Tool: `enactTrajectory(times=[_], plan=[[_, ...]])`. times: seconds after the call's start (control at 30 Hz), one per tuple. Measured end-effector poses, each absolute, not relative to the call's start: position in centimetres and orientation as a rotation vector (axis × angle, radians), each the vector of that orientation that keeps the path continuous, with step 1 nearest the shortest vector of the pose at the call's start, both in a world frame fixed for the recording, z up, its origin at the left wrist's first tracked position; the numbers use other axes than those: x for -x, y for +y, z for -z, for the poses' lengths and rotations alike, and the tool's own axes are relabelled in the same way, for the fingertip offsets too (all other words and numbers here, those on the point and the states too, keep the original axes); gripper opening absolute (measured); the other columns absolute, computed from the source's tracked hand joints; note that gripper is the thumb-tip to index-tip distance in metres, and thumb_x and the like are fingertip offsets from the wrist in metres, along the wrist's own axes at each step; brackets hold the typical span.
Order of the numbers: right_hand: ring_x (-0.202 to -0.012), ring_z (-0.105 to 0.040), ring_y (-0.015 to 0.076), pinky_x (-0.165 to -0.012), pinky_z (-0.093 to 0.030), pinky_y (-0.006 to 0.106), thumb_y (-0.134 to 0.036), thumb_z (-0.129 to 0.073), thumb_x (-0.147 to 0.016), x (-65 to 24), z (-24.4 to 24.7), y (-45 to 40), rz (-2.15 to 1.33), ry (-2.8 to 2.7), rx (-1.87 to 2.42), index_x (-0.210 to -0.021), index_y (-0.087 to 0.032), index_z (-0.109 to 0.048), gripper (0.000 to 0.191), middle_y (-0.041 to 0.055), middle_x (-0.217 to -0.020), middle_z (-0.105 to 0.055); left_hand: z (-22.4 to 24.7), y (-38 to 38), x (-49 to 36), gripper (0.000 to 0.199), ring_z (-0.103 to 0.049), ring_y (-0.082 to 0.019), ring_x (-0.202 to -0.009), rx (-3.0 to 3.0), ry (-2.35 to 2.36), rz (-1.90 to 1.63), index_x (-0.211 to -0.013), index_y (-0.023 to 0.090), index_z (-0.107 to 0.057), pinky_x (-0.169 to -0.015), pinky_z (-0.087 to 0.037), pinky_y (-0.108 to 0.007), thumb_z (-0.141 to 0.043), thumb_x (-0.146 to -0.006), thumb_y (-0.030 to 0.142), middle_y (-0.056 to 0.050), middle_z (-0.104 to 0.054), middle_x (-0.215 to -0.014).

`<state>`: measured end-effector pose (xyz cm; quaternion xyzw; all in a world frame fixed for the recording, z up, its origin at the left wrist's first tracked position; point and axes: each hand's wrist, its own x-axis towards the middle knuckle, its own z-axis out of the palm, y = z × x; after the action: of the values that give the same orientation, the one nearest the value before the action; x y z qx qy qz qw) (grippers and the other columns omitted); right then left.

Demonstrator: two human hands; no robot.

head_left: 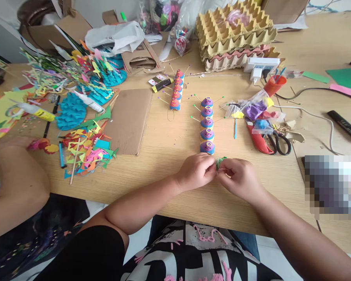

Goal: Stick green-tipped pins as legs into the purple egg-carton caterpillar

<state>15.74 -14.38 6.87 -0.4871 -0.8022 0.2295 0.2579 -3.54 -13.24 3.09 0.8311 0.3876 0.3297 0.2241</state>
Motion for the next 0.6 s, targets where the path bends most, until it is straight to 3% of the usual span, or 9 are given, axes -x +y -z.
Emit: enactTrajectory(times=[0.4, 0.6], plan=[[-0.053, -0.042, 0.0109, -0.058, -0.032, 0.027, -0.021, -0.056, -0.087, -16.6, -6.8, -14.0, -0.614, -2.191, 1.174, -0.069, -0.021, -0.053, 0.018, -0.0024, -0.057, -0.049, -3.8, -13.1, 3.7, 0.030, -0.048, -0.016, -0.070, -2.061, 1.103, -0.853, -0.069, 0.022, -0.042, -0.067, -0.034, -0.032, -0.050, -0.097, 0.018, -0.001, -0.053, -0.067], [-0.064, -0.050, 0.0155, -0.064, -0.040, 0.031, -0.040, -0.070, -0.098, -17.3, -7.1, -12.8, -0.611, -2.075, 1.018, -0.076, -0.025, -0.043, 0.037, 0.0000, -0.067, -0.054, -4.3, -13.1, 3.8, 0.028, -0.049, -0.013, -0.065, -1.774, 1.042, -0.904, -0.066, 0.020, -0.052, -0.064, -0.035, -0.029, -0.052, -0.095, 0.021, 0.001, -0.055, -0.066]])
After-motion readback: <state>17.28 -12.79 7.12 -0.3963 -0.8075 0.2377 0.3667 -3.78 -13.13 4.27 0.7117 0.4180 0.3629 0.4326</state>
